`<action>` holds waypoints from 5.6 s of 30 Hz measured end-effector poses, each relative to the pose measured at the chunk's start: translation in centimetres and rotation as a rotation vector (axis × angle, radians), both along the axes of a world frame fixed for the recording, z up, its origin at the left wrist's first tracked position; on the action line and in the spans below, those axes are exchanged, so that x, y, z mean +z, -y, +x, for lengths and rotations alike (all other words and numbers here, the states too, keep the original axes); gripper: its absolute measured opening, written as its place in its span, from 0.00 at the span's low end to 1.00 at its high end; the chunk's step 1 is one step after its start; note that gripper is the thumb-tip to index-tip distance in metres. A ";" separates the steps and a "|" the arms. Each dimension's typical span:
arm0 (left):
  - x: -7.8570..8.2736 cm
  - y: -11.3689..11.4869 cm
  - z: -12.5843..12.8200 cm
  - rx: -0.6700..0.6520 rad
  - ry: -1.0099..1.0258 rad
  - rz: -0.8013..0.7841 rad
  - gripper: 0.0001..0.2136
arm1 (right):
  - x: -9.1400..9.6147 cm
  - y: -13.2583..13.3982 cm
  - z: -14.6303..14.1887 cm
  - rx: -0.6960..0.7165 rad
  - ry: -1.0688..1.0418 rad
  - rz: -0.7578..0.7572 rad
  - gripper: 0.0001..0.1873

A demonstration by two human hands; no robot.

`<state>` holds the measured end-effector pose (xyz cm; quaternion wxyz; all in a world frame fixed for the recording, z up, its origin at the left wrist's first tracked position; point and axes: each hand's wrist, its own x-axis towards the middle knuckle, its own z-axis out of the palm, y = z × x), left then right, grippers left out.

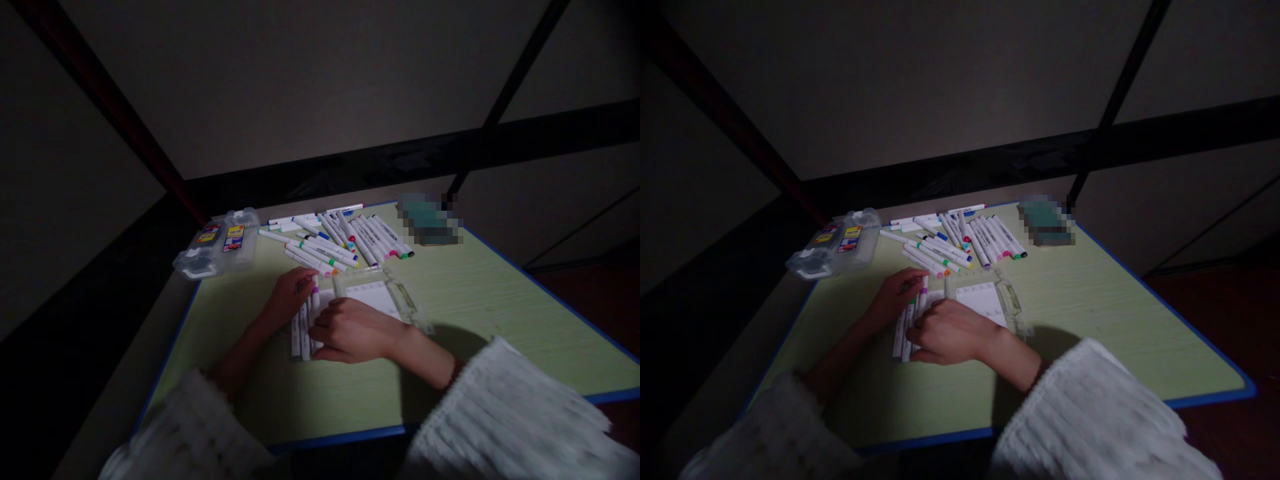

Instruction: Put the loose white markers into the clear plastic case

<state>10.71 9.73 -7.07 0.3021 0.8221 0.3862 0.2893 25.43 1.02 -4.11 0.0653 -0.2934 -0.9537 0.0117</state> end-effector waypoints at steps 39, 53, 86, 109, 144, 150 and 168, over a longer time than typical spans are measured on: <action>0.1 0.0 0.2 -0.036 -0.013 0.074 0.09 | -0.2 0.5 -0.6 0.054 -0.015 0.058 0.12; 0.1 0.0 0.3 -0.038 -0.018 0.099 0.08 | 0.1 0.6 -0.7 0.042 -0.028 0.023 0.13; 0.1 0.2 0.5 -0.107 -0.042 0.196 0.09 | 0.1 0.7 -0.4 -0.032 -0.020 -0.041 0.10; 0.1 0.2 0.5 -0.103 -0.055 0.208 0.08 | -0.1 0.6 -0.4 0.021 -0.025 0.016 0.09; -0.2 0.1 0.3 -0.094 -0.024 0.171 0.08 | -0.6 0.9 -0.3 0.034 -0.071 0.084 0.11; -0.2 0.2 0.1 -0.071 -0.044 0.172 0.09 | -2.5 2.0 -0.3 -0.009 -0.145 0.311 0.09; -0.1 0.0 0.0 -0.070 -0.002 0.159 0.08 | -1.8 2.7 -0.1 -0.086 -0.180 0.203 0.08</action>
